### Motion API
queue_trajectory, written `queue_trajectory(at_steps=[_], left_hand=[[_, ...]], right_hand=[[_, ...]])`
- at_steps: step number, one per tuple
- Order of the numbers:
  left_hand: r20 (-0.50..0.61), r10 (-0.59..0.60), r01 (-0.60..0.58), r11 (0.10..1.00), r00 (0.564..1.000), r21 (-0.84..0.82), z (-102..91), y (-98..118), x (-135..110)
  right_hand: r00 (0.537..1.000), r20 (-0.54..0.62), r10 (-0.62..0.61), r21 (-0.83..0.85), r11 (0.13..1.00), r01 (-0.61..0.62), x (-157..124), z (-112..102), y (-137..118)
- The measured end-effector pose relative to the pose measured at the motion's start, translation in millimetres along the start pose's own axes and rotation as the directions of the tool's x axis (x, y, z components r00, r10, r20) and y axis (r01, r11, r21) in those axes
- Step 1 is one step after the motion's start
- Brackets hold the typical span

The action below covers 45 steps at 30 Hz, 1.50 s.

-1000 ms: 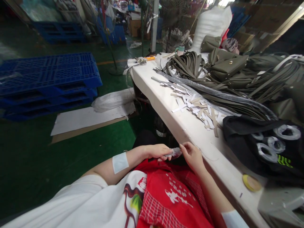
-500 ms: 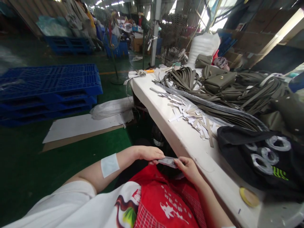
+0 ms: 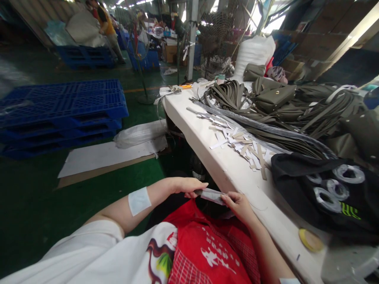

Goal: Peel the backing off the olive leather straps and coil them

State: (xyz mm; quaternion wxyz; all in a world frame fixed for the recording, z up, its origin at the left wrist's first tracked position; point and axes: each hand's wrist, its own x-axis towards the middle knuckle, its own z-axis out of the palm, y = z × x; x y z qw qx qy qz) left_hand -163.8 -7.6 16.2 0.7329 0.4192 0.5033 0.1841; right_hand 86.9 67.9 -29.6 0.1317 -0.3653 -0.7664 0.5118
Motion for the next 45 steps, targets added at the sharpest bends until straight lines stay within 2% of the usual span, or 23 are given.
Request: queue_trajectory(at_steps=[4,7,9,11,13,15,16,17,18,20,23,26,28,30,32,34,36,37,39,41,42,43,45], left_hand=[[0.141,0.043,-0.029,0.995,0.989,-0.096,3.1,0,-5],[0.220,0.154,-0.053,0.912,0.963,-0.406,5.4,9,-10],[0.105,0.288,-0.161,0.760,0.952,-0.630,4.5,20,-8],[-0.160,0.388,-0.374,0.576,0.908,-0.727,0.9,33,-2],[-0.450,0.419,-0.614,0.489,0.788,-0.620,-4.5,43,9],[-0.640,0.466,-0.759,0.574,0.611,-0.308,-8.7,47,19],[-0.669,0.521,-0.759,0.643,0.530,-0.101,-8.9,47,22],[-0.650,0.590,-0.710,0.695,0.479,0.107,-7.3,45,23],[-0.593,0.653,-0.635,0.718,0.472,0.285,-3.8,42,23],[-0.412,0.713,-0.514,0.697,0.567,0.500,8.0,36,18],[-0.189,0.677,-0.496,0.674,0.711,0.548,29.5,31,4],[-0.183,0.595,-0.495,0.774,0.783,0.396,43.4,27,-6],[-0.218,0.519,-0.490,0.854,0.826,0.175,46.7,25,-7],[-0.200,0.456,-0.481,0.871,0.867,-0.098,47.2,25,-8],[-0.148,0.414,-0.439,0.833,0.898,-0.336,46.8,31,-10],[-0.144,0.409,-0.424,0.765,0.901,-0.485,45.9,42,-13],[-0.281,0.459,-0.536,0.682,0.843,-0.497,43.2,53,-14],[-0.396,0.493,-0.631,0.648,0.774,-0.427,40.8,57,-13],[-0.603,0.573,-0.771,0.627,0.555,-0.113,34.2,59,-7],[-0.634,0.685,-0.716,0.637,0.358,0.284,27.1,52,1],[-0.588,0.743,-0.639,0.627,0.320,0.445,24.4,46,5],[-0.526,0.788,-0.562,0.605,0.320,0.564,22.8,40,8],[-0.421,0.826,-0.452,0.560,0.376,0.694,23.0,28,11]], right_hand=[[0.999,0.043,0.013,0.016,1.000,-0.014,2,-7,0],[0.987,0.161,-0.018,0.049,0.999,0.010,1,-2,1],[0.977,0.211,-0.010,0.017,1.000,0.007,-1,14,-1],[0.971,0.237,0.007,-0.027,1.000,0.000,-6,37,-10],[0.942,0.334,-0.030,0.020,0.999,0.024,-15,58,-28],[0.906,0.411,-0.096,0.140,0.989,0.042,-25,64,-53],[0.908,0.400,-0.120,0.203,0.978,0.039,-29,59,-66],[0.926,0.350,-0.140,0.259,0.965,0.048,-32,49,-77],[0.953,0.265,-0.150,0.309,0.949,0.064,-31,36,-86],[0.992,0.053,-0.116,0.404,0.911,0.085,-22,3,-93],[0.979,-0.202,0.043,0.446,0.893,0.053,4,-38,-81],[0.952,-0.273,0.138,0.254,0.965,-0.067,23,-56,-64],[0.928,-0.367,0.058,0.062,0.997,-0.038,23,-56,-64],[0.931,-0.350,-0.106,-0.021,0.994,0.106,16,-48,-70],[0.958,-0.176,-0.225,0.053,0.970,0.237,8,-30,-80],[0.975,-0.018,-0.222,0.154,0.963,0.222,1,-4,-87],[0.989,0.051,-0.142,0.203,0.971,0.129,-3,25,-92],[0.989,0.091,-0.115,0.223,0.970,0.092,-6,39,-93],[0.968,0.212,-0.137,0.279,0.957,0.074,-15,56,-97],[0.940,0.282,-0.193,0.367,0.927,0.080,-28,55,-102],[0.940,0.267,-0.211,0.408,0.909,0.088,-34,47,-103],[0.954,0.215,-0.208,0.442,0.892,0.094,-38,34,-104],[0.981,0.018,-0.191,0.454,0.876,0.162,-38,0,-103]])
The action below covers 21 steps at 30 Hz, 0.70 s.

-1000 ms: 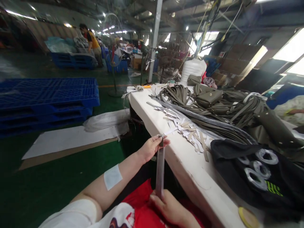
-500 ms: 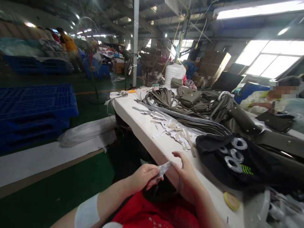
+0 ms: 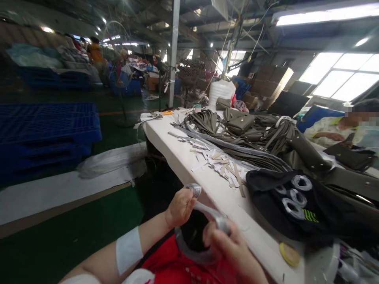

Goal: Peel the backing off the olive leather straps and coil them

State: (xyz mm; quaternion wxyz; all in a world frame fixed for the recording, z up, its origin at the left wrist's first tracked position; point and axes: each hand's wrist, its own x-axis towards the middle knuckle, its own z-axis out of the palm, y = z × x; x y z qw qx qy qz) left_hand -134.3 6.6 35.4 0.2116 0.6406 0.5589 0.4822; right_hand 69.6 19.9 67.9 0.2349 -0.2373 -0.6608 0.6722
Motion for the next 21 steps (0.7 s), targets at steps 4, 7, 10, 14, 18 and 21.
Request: queue_trajectory(at_steps=[4,7,10,14,18,21], left_hand=[[0.142,-0.087,0.076,0.994,0.986,0.079,3.2,3,-14],[0.240,-0.243,0.279,0.952,0.940,-0.129,6.6,14,-17],[0.377,-0.327,0.474,0.775,0.867,-0.418,11.8,28,-16],[0.255,-0.336,0.416,0.607,0.906,-0.677,7.7,40,-4],[-0.103,-0.212,0.152,0.898,0.972,-0.412,-7.7,32,5],[0.006,0.016,-0.016,0.999,1.000,-0.033,-10.0,19,0]], right_hand=[[0.885,-0.448,-0.131,-0.428,0.900,-0.083,19,-55,-12],[0.876,-0.378,-0.300,-0.717,0.693,-0.072,29,-57,-6],[0.966,-0.143,-0.214,-0.705,0.707,0.052,32,-30,11],[0.999,0.003,0.046,-0.511,0.859,-0.038,31,18,33],[0.959,0.240,0.153,-0.152,0.981,-0.118,13,39,26],[0.982,0.158,0.107,-0.040,0.994,-0.102,7,14,11]])
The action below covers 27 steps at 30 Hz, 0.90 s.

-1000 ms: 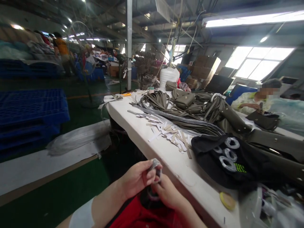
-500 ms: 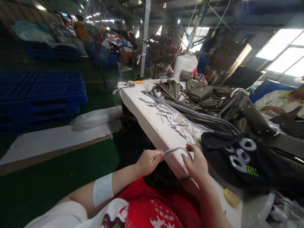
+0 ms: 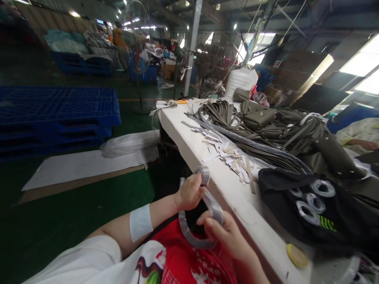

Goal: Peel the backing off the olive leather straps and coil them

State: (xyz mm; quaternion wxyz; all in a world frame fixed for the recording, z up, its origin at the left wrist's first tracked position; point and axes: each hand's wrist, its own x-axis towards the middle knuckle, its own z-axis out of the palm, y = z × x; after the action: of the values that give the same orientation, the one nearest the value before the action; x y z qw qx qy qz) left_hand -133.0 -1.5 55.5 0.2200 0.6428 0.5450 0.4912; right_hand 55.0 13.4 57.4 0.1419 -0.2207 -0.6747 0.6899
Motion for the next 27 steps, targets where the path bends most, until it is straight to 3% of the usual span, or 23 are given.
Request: queue_trajectory(at_steps=[2,5,7,9,11,15,20,22,24,27], left_hand=[[0.130,0.021,-0.040,0.989,0.991,0.141,3.2,-4,-4],[0.204,-0.099,0.064,0.983,0.974,0.172,7.0,-4,-5],[0.230,-0.201,0.184,0.979,0.952,0.092,6.5,0,-3],[0.277,-0.283,0.299,0.954,0.918,-0.018,4.7,5,-1],[0.352,-0.335,0.400,0.907,0.874,-0.130,2.9,12,1],[0.508,-0.338,0.544,0.769,0.792,-0.336,-3.8,27,4],[0.560,-0.331,0.633,0.573,0.760,-0.520,-25.0,34,14],[0.527,-0.353,0.631,0.505,0.774,-0.589,-35.3,34,21],[0.457,-0.351,0.575,0.449,0.817,-0.683,-46.0,35,29],[0.300,-0.335,0.425,0.407,0.893,-0.809,-62.8,43,42]], right_hand=[[0.982,-0.186,-0.042,-0.118,0.993,0.020,0,-28,-8],[0.863,-0.467,-0.194,-0.507,0.858,-0.081,7,-60,-13],[0.811,-0.477,-0.338,-0.692,0.714,-0.109,11,-64,-13],[0.843,-0.372,-0.389,-0.750,0.661,-0.026,13,-56,-8],[0.888,-0.293,-0.356,-0.718,0.695,0.041,15,-45,-1],[0.917,-0.325,-0.230,-0.554,0.832,0.012,20,-37,13],[0.940,-0.305,-0.150,-0.284,0.957,0.061,21,-48,22],[0.959,-0.268,-0.094,-0.182,0.982,0.046,20,-50,31],[0.981,-0.195,-0.008,-0.100,0.995,-0.012,21,-52,46],[0.988,-0.100,0.117,-0.163,0.978,-0.133,29,-55,69]])
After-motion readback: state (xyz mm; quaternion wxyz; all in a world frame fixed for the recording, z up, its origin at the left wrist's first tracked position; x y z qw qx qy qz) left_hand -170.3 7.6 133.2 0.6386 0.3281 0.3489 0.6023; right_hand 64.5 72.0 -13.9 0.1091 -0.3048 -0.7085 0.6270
